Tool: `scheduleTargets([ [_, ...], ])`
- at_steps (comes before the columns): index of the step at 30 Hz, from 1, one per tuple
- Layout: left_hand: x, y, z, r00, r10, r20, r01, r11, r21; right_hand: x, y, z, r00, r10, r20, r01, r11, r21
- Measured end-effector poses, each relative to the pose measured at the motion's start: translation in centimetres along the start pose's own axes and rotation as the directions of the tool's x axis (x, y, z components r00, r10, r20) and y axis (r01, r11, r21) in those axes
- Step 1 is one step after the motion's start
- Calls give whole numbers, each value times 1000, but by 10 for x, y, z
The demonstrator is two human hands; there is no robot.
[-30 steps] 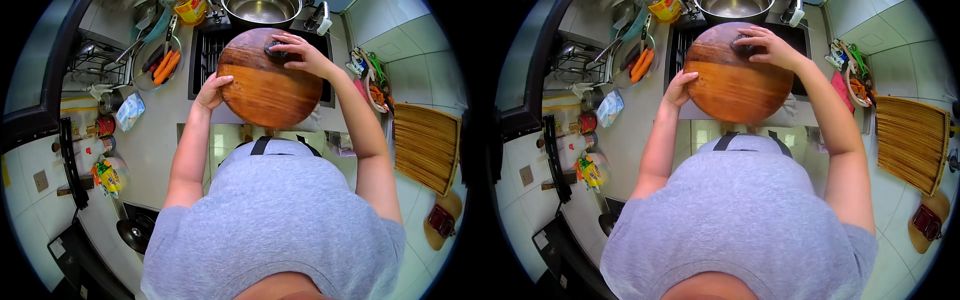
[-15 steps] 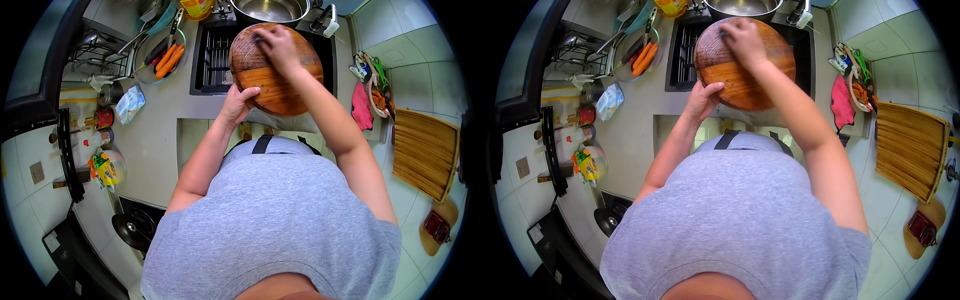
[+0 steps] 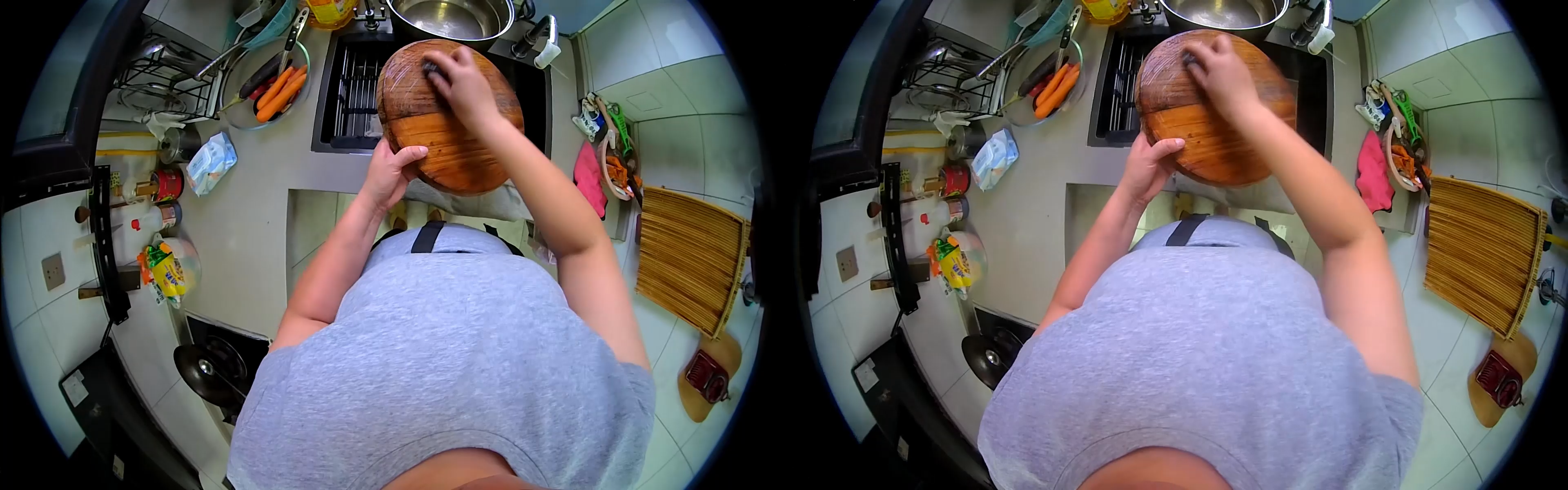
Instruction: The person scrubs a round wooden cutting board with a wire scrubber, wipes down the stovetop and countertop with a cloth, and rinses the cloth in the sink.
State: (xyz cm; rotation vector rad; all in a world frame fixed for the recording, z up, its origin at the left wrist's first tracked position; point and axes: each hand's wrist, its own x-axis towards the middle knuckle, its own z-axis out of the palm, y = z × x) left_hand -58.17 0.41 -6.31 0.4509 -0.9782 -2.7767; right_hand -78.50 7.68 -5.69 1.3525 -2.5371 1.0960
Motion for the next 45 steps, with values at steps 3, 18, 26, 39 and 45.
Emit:
scheduleTargets([
  [3,1,-1,-2,1000,6,-30,-5,1000,15,-30,-59,-6,969,-245,38,240,965,110],
  [18,-3,-16,-3,995,-3,-100,17,991,135,19,-43,26,985,-170,-25,171,985,22],
  [26,-15,-10,-9,986,-47,-161,62,995,85,18,80,30,889,387,-246,-426,895,-130],
  [39,-11,-5,-35,968,50,-247,-58,998,-25,-10,-15,64,995,65,80,-65,998,-5],
  [45,-13,-3,-33,972,115,-205,-100,992,82,-27,-16,54,999,1,39,2,996,-86],
])
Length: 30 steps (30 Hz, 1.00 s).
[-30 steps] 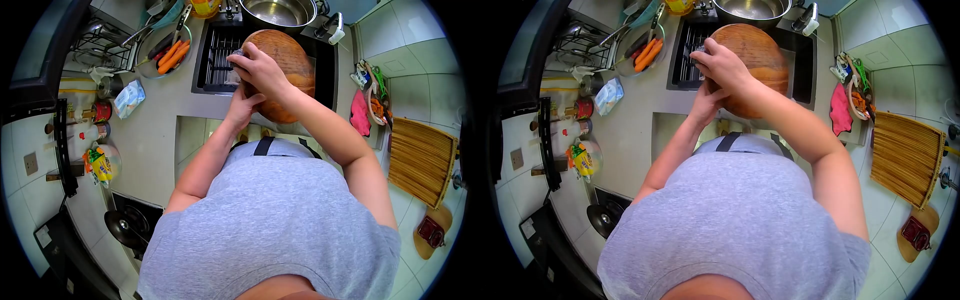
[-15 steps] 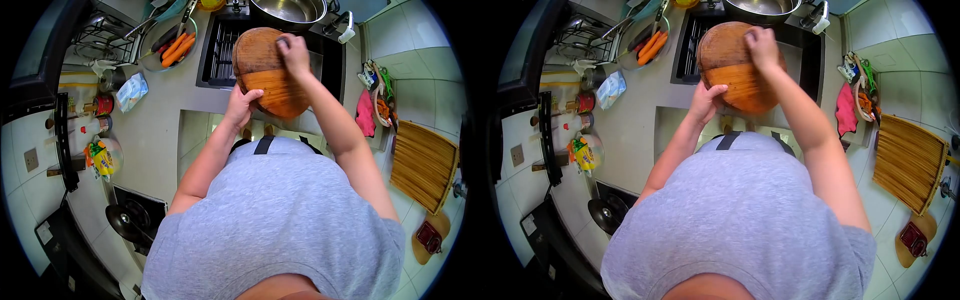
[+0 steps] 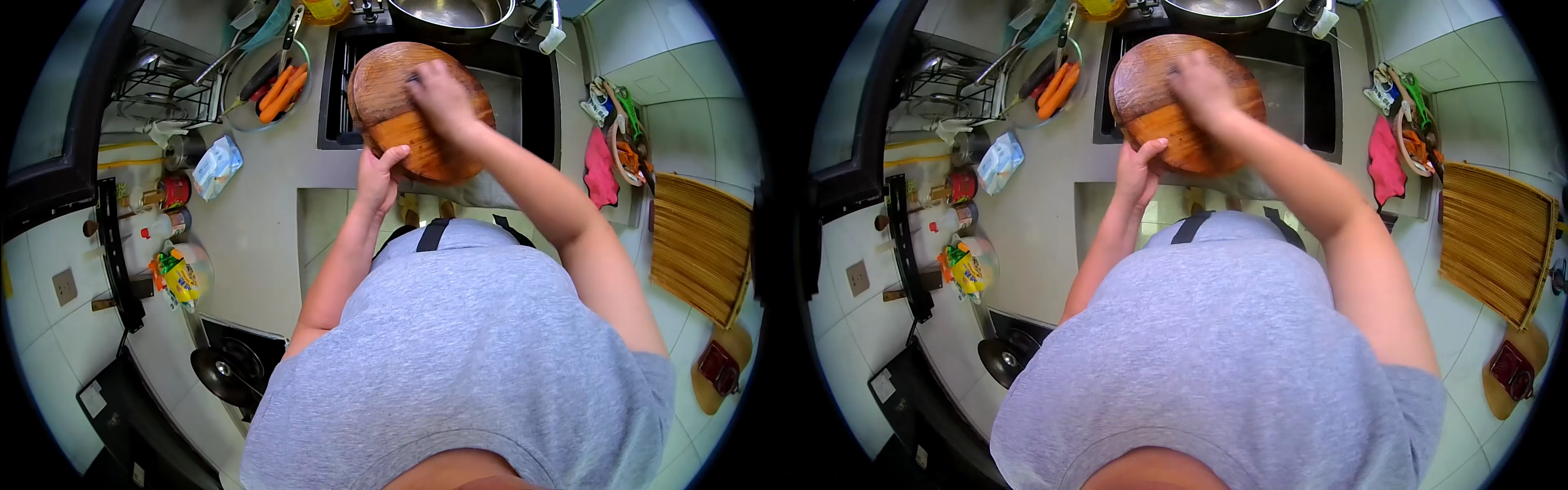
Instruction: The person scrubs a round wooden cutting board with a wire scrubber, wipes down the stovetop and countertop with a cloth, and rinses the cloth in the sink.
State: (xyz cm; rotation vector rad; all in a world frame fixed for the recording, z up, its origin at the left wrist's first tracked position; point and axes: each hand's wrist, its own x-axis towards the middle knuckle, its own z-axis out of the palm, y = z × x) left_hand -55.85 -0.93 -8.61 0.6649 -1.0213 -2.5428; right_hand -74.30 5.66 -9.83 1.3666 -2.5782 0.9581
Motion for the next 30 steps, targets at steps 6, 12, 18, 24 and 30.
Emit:
scheduleTargets([
  [6,-6,5,0,999,28,-34,-30,998,-56,12,4,-5,999,-11,44,15,996,-84],
  [12,-7,6,0,996,59,-59,-61,998,-31,-9,-8,-15,997,14,81,-5,994,-110],
  [18,-9,21,1,992,100,-78,-100,995,6,2,-22,-3,997,47,60,-47,999,-1],
  [24,-15,22,3,994,82,-75,-79,996,37,-5,28,-12,972,233,37,-224,961,-164],
  [30,-19,32,4,995,66,-76,-68,997,-19,0,14,-13,996,94,7,-93,994,-52],
])
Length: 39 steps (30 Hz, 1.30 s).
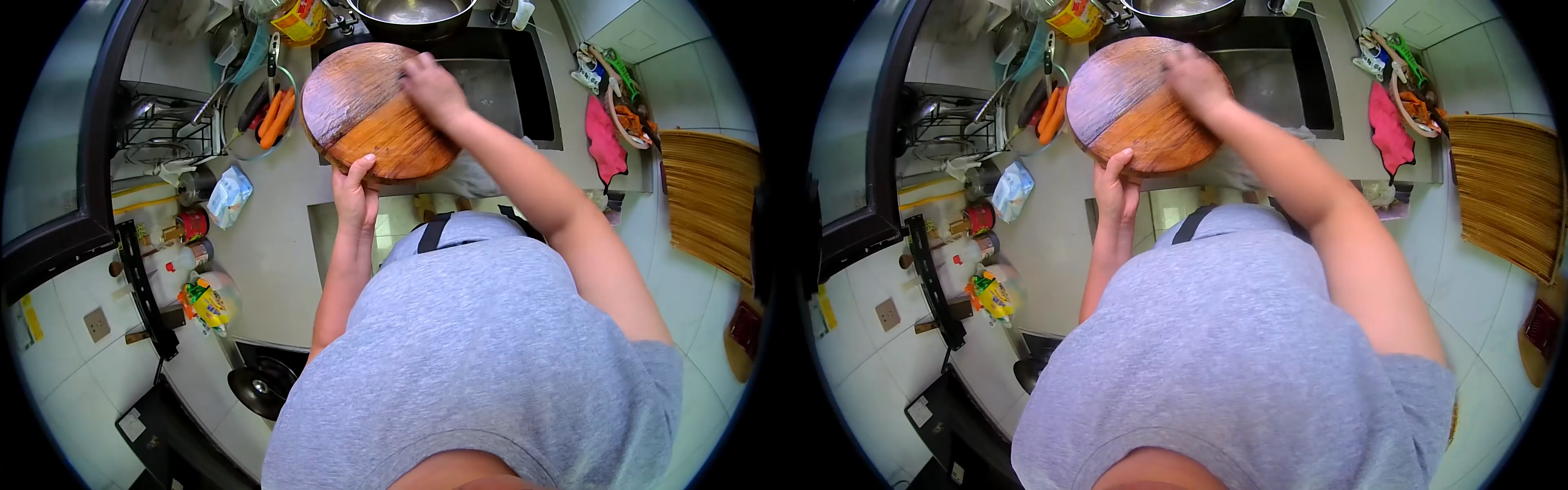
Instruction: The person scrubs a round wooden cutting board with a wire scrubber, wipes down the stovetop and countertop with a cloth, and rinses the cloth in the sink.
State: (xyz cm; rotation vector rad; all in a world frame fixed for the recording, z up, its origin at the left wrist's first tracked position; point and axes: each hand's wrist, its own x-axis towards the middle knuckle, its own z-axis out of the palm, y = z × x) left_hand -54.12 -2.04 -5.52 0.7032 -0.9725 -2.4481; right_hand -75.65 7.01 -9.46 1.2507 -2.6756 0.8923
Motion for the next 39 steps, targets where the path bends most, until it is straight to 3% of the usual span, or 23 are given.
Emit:
scheduleTargets([
  [3,-4,-2,0,1000,3,6,-3,1000,14,4,51,0,956,287,-60,-289,957,-34],
  [5,-2,-5,2,1000,-1,10,1,1000,17,-2,31,-2,960,275,-42,-277,959,-58],
  [6,0,-8,4,1000,-21,19,21,1000,1,-7,12,4,997,75,-37,-77,994,-74],
  [8,5,-11,4,999,-41,31,41,999,-6,-17,-40,1,996,-86,-3,86,995,48],
  [9,6,-10,2,999,-40,30,40,999,-3,-18,-60,-4,999,-46,28,40,982,185],
  [10,8,-9,0,998,-55,26,56,998,-11,-17,-59,-1,991,-129,-20,130,962,241],
  [13,6,-5,-3,998,-62,26,63,998,-13,1,-13,-2,997,-79,27,75,990,122],
  [15,5,-3,0,998,-46,35,46,999,-13,8,29,7,969,245,-19,-244,968,67],
  [17,3,-5,5,999,-34,34,33,999,36,8,16,-3,971,239,-17,-237,969,68],
  [19,8,-8,7,998,-34,61,31,998,55,0,-25,-10,991,-133,-3,133,991,-26],
  [20,11,-9,8,996,-31,87,24,997,77,-5,-52,-5,996,-92,-7,91,979,181],
  [21,14,-8,6,996,-30,85,23,997,77,-13,-78,-15,951,-295,-97,307,938,160],
  [23,17,-4,4,997,-5,75,4,1000,16,-16,-88,-19,976,-217,5,203,918,340],
  [24,17,-4,4,998,2,70,-2,1000,12,-10,-69,-14,966,-258,-32,256,922,291],
  [25,17,-2,4,998,3,70,-4,1000,13,-6,-51,-22,977,-215,-7,211,951,226],
  [27,16,0,4,998,2,64,-1,1000,-21,2,-2,-16,999,24,-23,-21,995,99],
  [29,16,-4,3,999,4,37,-4,1000,-5,0,10,-22,988,151,-24,-148,985,94],
  [32,19,-13,0,999,53,-11,-53,999,7,-19,-41,-14,983,-182,-5,182,977,115],
  [33,24,-15,-5,1000,29,0,-29,1000,-9,-23,-58,-5,956,-283,-78,294,934,203],
  [35,27,-12,-4,1000,7,8,-7,1000,-22,-25,-77,-15,954,-298,-18,288,903,319],
  [36,28,-10,-5,1000,17,5,-17,999,-28,-20,-63,-9,950,-295,-102,312,913,263],
  [39,23,-5,2,999,51,-10,-51,998,-24,-5,1,-10,996,-43,-82,54,990,134],
])
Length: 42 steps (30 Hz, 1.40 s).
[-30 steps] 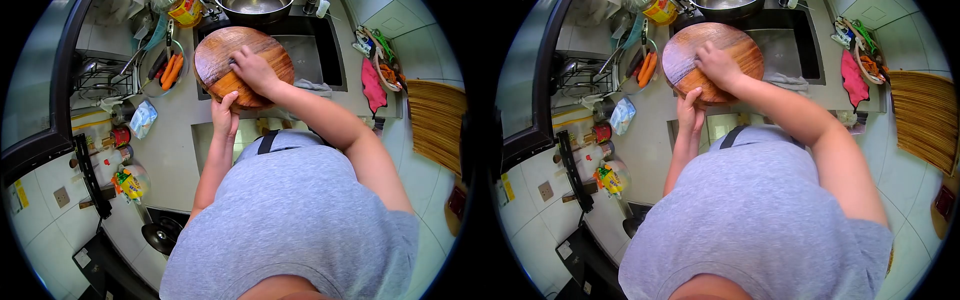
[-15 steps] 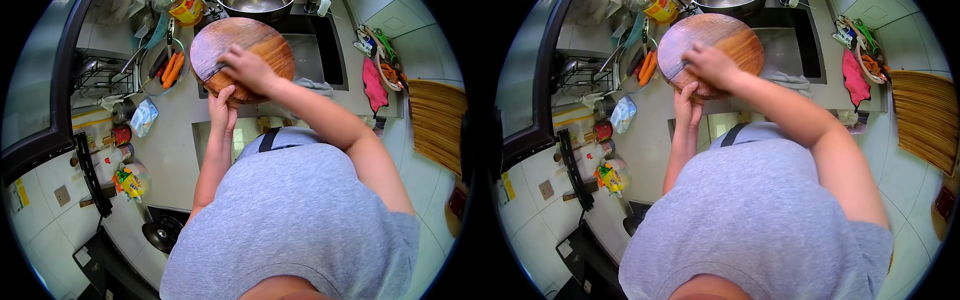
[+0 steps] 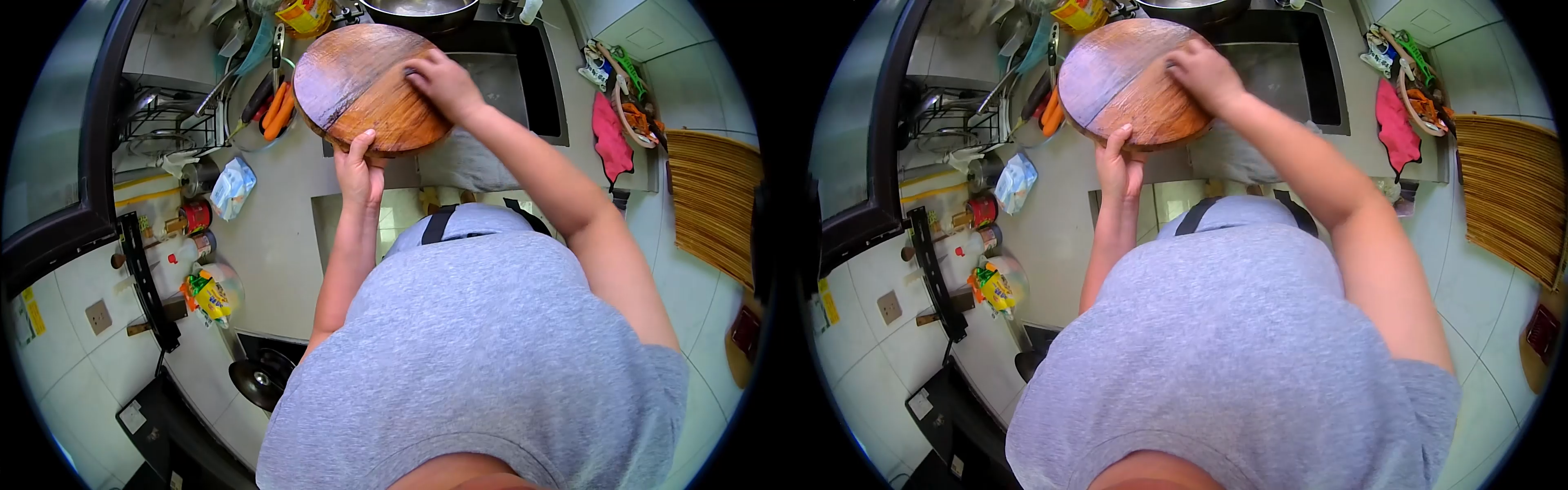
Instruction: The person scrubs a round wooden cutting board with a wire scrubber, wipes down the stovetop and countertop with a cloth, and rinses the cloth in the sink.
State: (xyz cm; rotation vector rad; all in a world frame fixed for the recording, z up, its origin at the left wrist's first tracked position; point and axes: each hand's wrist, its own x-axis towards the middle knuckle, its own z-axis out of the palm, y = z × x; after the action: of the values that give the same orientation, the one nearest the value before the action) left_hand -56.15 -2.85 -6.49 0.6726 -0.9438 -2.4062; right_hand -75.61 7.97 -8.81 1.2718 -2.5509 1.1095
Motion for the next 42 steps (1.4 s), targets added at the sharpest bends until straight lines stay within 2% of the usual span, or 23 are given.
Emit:
scheduleTargets([
  [3,2,-1,6,999,38,-32,-38,999,7,-11,-6,-4,997,45,63,-44,999,-26],
  [4,4,-3,4,998,46,-38,-45,999,7,-18,-27,-3,992,-124,28,123,992,38],
  [6,11,-6,-8,997,53,-47,-53,999,8,-35,-71,3,984,-172,52,164,978,127],
  [8,17,-3,-15,999,19,-45,-21,999,-35,-41,-82,-3,973,-216,81,193,955,225],
  [9,17,-6,-17,996,63,-67,-67,996,-61,-35,-64,-3,965,-252,71,231,948,217],
  [10,13,-3,-10,996,62,-62,-65,996,-59,-28,-46,-7,976,-214,42,199,951,236],
  [12,6,2,-3,983,61,-173,-69,997,-42,-21,1,-8,1000,-20,18,18,996,85],
  [14,10,-3,-12,986,55,-159,-65,996,-59,-20,0,-17,1000,8,26,-9,999,33],
  [15,12,-5,-17,991,27,-135,-40,995,-90,-24,-8,-13,995,-22,96,24,1000,-19],
  [16,11,-7,-21,993,-4,-114,-10,993,-120,-30,-28,-12,991,-109,72,102,990,97],
  [18,12,-7,-23,994,-6,-109,-7,993,-115,-45,-61,-9,962,-256,98,238,957,163],
  [19,12,-4,-26,996,-42,-75,31,990,-140,-44,-58,-10,962,-256,95,239,958,158],
  [22,9,-3,-34,993,-111,-28,108,989,-102,-43,-29,-19,976,-210,61,193,957,216],
  [24,11,-9,-41,988,-155,21,156,984,-86,-42,5,-21,998,13,-66,-12,1000,19],
  [25,12,-13,-41,977,-205,65,212,969,-124,-44,5,-32,997,67,-38,-65,997,43],
  [28,23,-37,-53,943,-317,104,331,929,-169,-56,-1,-50,999,-25,35,24,999,30],
  [30,30,-50,-49,921,-359,150,381,908,-171,-62,3,-67,999,30,42,-31,999,31],
  [31,32,-57,-46,904,-385,184,416,892,-175,-66,16,-76,993,118,-25,-117,992,39],
  [33,42,-74,-47,887,-419,195,454,868,-200,-71,59,-95,955,254,-150,-254,967,24],
  [34,47,-82,-47,867,-456,202,494,843,-213,-69,84,-103,908,359,-218,-340,933,118],
  [36,51,-97,-39,865,-463,196,498,841,-210,-62,142,-118,833,478,-280,-489,871,32],
  [40,60,-132,-20,867,-480,134,498,849,-178,-8,245,-142,723,669,-173,-689,681,-247],
  [42,63,-148,-5,873,-472,122,487,859,-159,32,295,-147,760,629,-164,-643,693,-326],
])
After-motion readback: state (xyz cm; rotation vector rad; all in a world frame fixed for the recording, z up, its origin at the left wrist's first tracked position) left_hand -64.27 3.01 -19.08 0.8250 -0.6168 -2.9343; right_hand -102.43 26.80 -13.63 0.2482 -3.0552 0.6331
